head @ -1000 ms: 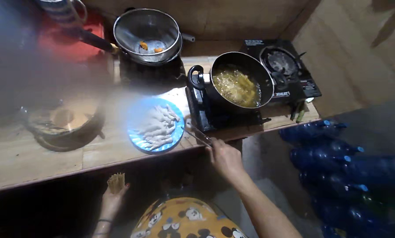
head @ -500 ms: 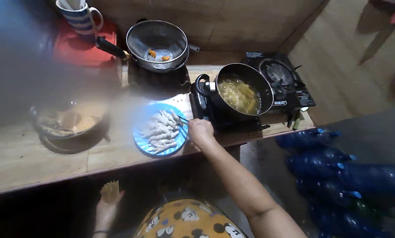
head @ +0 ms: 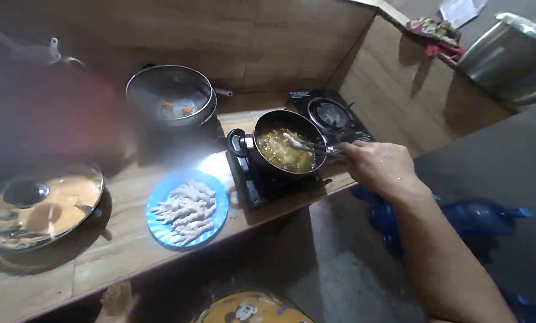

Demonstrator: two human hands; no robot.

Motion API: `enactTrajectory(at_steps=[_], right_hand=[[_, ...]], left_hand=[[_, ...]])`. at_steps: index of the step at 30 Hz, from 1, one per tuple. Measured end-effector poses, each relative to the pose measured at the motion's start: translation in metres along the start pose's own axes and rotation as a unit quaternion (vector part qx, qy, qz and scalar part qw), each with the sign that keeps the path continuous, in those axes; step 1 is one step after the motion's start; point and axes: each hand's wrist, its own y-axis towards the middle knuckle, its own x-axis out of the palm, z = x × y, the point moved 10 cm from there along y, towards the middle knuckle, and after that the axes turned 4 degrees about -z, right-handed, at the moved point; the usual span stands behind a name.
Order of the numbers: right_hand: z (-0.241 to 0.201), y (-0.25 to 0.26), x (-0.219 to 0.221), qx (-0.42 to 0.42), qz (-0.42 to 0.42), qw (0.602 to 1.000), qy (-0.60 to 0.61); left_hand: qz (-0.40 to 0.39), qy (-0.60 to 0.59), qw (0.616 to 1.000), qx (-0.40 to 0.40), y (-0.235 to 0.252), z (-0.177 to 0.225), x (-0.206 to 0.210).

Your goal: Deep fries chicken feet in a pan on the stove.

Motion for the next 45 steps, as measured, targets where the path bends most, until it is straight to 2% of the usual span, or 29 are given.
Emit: enactTrajectory(at_steps=[3, 5, 7, 10, 12, 14, 18, 20, 22, 27, 33, 39, 42, 45], right_hand=[[0.003, 0.016, 0.040, 0.005, -0.119, 0.992, -0.034], [0.002, 0.021, 0.056, 0.001, -0.149, 0.988, -0.041], [0.000, 0.021, 0.053, -0.001, -0.140, 0.990, -0.033], [-0.013, 0.010, 0.018, -0.019, -0.022, 0.999, 0.026], [-0.042, -0.002, 0.002, -0.043, 0.015, 0.995, 0.092], [-0.089, -0.010, 0.011, -0.076, -0.013, 0.985, 0.152], [-0.197, -0.004, 0.086, -0.113, -0.195, 0.953, 0.204], [-0.233, 0.009, 0.117, -0.114, -0.235, 0.941, 0.216], [-0.250, 0.021, 0.134, -0.108, -0.253, 0.939, 0.208], [-0.255, 0.029, 0.122, -0.137, -0.302, 0.927, 0.177], [-0.274, 0.048, 0.113, -0.176, -0.316, 0.923, 0.129], [-0.277, 0.055, 0.043, -0.189, -0.286, 0.934, 0.098], [-0.263, 0.058, 0.010, -0.199, -0.239, 0.945, 0.100], [-0.212, 0.059, -0.019, -0.192, -0.184, 0.956, 0.125]], left_hand=[[0.003, 0.004, 1.000, -0.001, -0.002, 0.000, -0.001], [0.016, -0.005, 1.000, -0.013, -0.006, -0.001, -0.003], [0.022, -0.006, 0.999, -0.029, -0.013, 0.004, -0.004], [0.034, -0.008, 0.999, -0.039, -0.022, 0.011, -0.004], [0.033, 0.000, 0.998, -0.046, -0.026, 0.012, -0.004], [0.038, 0.005, 0.998, -0.057, -0.030, 0.008, -0.005], [0.063, -0.032, 0.995, -0.064, -0.039, -0.001, -0.006], [0.072, -0.039, 0.994, -0.068, -0.044, -0.006, -0.007], [0.081, -0.049, 0.992, -0.079, -0.049, -0.012, -0.007], [0.100, -0.067, 0.988, -0.098, -0.063, -0.029, -0.012], [0.096, -0.067, 0.988, -0.102, -0.064, -0.033, -0.008], [0.084, -0.051, 0.991, -0.096, -0.056, -0.022, -0.006], [0.069, -0.045, 0.993, -0.081, -0.052, -0.015, -0.003], [0.049, -0.025, 0.997, -0.055, -0.040, -0.018, 0.002]])
